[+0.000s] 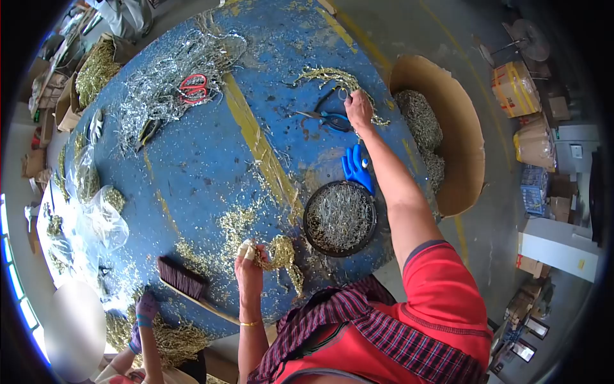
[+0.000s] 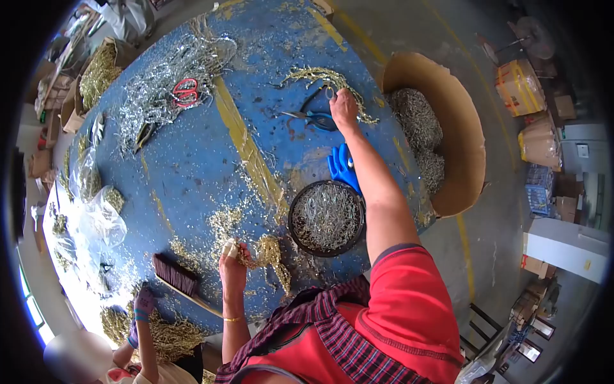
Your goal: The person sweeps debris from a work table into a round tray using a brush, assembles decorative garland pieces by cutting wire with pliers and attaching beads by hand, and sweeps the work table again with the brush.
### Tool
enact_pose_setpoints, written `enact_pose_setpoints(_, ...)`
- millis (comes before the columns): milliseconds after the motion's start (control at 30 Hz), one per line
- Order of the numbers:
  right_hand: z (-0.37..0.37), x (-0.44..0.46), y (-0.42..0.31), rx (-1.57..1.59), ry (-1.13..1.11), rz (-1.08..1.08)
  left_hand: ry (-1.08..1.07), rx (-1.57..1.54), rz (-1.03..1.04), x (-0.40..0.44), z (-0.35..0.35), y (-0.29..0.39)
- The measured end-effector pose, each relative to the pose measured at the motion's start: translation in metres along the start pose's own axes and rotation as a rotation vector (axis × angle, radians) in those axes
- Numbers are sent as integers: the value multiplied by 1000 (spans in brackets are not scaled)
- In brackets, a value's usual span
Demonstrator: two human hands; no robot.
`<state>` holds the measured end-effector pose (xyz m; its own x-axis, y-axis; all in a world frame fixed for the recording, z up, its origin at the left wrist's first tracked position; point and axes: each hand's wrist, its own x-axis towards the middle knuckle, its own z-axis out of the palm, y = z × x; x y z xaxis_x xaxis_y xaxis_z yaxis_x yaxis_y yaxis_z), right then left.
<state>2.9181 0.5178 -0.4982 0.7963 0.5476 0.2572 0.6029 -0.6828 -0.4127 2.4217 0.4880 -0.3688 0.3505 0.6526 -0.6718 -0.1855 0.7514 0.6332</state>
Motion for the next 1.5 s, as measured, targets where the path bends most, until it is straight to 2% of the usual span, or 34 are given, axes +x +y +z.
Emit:
enact_pose_setpoints(33, -1, 3, -3, 69, -25, 26, -9, 3, 9, 3, -1, -1)
enact_pose_setpoints(67, -50, -4, -45, 348, -315, 251, -16, 7, 19, 7, -4, -2)
enact_pose_setpoints(167, -66, -15, -54, 180, -127, -155, -23, 39, 55, 12, -1, 4)
enact_pose_setpoints(200, -68, -20, -60, 196, -105, -179, -23, 51, 72, 14, 2, 8)
enact_pose_setpoints(300, -80, -29, -72, 127, -204, -146, -33, 27, 99, 16, 17, 23)
enact_pose_setpoints(433, -84, -12, -70, 86, -314, 13, -117, -49, 153, 18, 22, 30)
enact_pose_setpoints(467, -87, -1, -65, 241, -468, 81, -126, -63, 157, 18, 23, 29)
enact_pose_setpoints(500, -73, 12, -46, 278, -557, 46, -137, -76, 160, 17, 22, 29)
enact_pose_setpoints(567, -113, 14, -74, 536, -934, 413, -142, -58, 153, 11, 22, 28)
enact_pose_setpoints(633, -115, -10, -79, 774, -1172, 447, -151, -32, 138, 7, 19, 25)
enact_pose_setpoints(700, -116, -63, -87, 983, -1290, 426, -176, -199, 49, 7, 20, 25)
enact_pose_setpoints(767, -133, -121, -117, 977, -1227, 352, -200, -310, -24, 6, 23, 22)
enact_pose_setpoints(833, -131, -165, -135, 1144, -1248, 308, -195, -356, -94, 12, 26, 22)
enact_pose_setpoints(867, -133, -184, -151, 1030, -1195, 337, -216, -312, -69, 6, 32, 26)
enact_pose_setpoints(967, -133, -218, -180, 1124, -1139, 296, -256, -182, 16, -4, 31, 29)
enact_pose_setpoints(1000, -127, -225, -179, 1106, -1114, 249, -115, -42, 109, -7, 31, 27)
enact_pose_setpoints(1033, -129, -227, -182, 1102, -1097, 258, -103, 273, 164, -5, 15, 26)
enact_pose_setpoints(1100, -135, -232, -189, 1109, -1095, 260, 4, 365, 245, -17, 16, 29)
enact_pose_setpoints(1167, -130, -237, -190, 1144, -1120, 270, -136, 363, 140, -21, 8, 33)
enact_pose_setpoints(1233, -131, -245, -197, 1039, -1104, 175, -116, 170, 41, -30, 13, 30)
enact_pose_setpoints(1300, -121, -253, -197, 913, -994, 76, -94, 407, 238, -36, 12, 28)
enact_pose_setpoints(1367, -127, -252, -205, 924, -1073, 183, -48, 379, 447, -44, 15, 19)
enact_pose_setpoints(1400, -124, -252, -198, 932, -1166, 194, -37, 455, 364, -49, 13, 15)
enact_pose_setpoints(1433, -131, -256, -210, 931, -1210, 96, -71, 539, 360, -58, 17, 24)
enact_pose_setpoints(1500, -153, -263, -237, 929, -1280, -96, -74, 399, 501, -60, 22, 11)
